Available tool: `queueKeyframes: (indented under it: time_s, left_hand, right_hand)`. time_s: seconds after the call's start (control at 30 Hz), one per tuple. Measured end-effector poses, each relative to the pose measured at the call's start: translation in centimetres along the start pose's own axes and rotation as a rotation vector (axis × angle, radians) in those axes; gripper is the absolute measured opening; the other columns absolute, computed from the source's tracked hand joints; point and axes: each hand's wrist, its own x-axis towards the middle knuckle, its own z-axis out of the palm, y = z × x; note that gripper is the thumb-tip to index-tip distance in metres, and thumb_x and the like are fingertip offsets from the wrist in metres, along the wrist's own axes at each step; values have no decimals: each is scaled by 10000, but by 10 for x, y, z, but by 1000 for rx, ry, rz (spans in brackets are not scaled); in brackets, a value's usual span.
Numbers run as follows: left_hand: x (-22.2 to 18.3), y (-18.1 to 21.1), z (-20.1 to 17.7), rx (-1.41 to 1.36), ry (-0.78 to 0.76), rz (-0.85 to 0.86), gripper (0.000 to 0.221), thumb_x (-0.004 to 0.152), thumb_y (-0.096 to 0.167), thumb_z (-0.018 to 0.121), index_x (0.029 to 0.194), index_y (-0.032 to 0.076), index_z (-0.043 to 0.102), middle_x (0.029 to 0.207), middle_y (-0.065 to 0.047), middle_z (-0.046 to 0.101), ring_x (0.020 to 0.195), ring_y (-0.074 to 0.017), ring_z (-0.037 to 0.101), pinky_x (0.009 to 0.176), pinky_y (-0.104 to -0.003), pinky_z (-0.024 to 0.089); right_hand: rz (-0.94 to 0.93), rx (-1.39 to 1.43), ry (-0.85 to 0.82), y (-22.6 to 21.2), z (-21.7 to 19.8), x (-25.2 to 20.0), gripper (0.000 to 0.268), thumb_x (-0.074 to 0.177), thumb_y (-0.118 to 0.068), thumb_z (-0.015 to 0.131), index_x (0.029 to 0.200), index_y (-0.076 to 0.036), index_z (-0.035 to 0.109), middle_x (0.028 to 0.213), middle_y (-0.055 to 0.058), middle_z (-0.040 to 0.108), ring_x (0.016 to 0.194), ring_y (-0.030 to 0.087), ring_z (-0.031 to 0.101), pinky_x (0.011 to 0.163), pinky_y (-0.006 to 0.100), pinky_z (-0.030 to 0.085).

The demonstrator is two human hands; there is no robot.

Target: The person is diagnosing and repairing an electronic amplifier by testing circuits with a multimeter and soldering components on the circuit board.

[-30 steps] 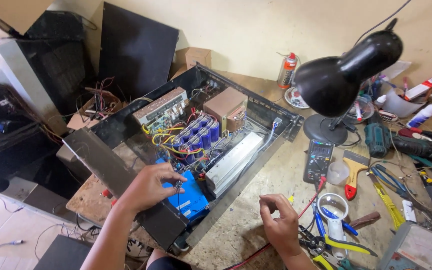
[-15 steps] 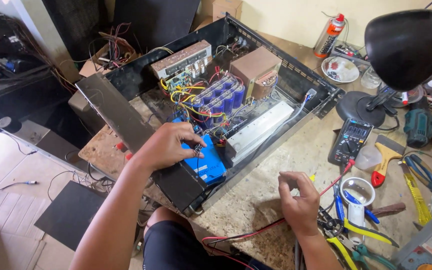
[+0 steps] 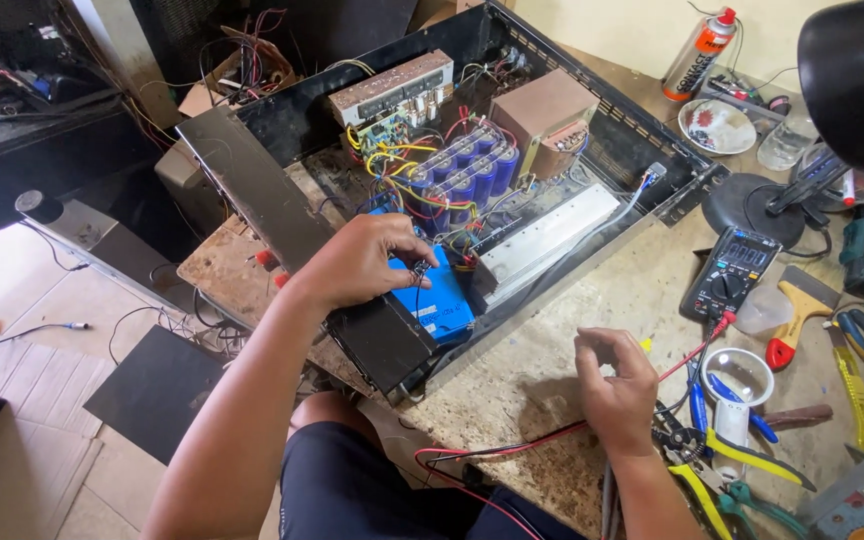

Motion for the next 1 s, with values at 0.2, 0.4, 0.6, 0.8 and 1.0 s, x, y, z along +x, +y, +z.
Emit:
queueKeyframes:
  time_s: [0.2,0.4,0.6,0.8,1.0]
  left_hand:
    - [2,-1,0,37,-8,30,239,780,195,884,1010,185,823,964,-15,695,948,-183,660,839,-345,502]
    - [1,1,-1,26,-18,21,235,813,149,843,1045,176,810,1020,-31,690,964,-198,659,835,-381,509]
    - [0,6,-2,38,-15,3,207,828,148,837,1027,203,824,972,-2,653,852,-155,607,715,-328,463]
    - [2,2,-1,61,-15,7,234,813,100,807,1028,192,823,978,-10,673,914,-181,650,785,-367,503]
    - [0,2,-2,-31,56,162,244,733,23,841,973,44,807,839,-101,720,805,-282,720,778,-423,567]
  right_hand:
    - [-17,-2,-18,5,1,0,145,960,-42,629,1077,-16,709,992,115,740,895,202,701,793,290,619]
    - [5,-15,-27,-3,0,1,127,968,-78,647,1059,-38,727,970,96,744,859,182,697,772,282,613]
    - [-7,-8,-36,-5,2,2,126,961,-91,664,1053,-47,736,943,79,749,828,167,687,749,271,598]
    - [-9,10,-45,-6,2,2,143,953,-69,657,1069,-38,736,960,84,752,832,166,697,755,270,605]
    - [23,87,63,-2,8,2,149,904,-10,722,1023,-64,793,781,119,718,678,238,705,664,366,577]
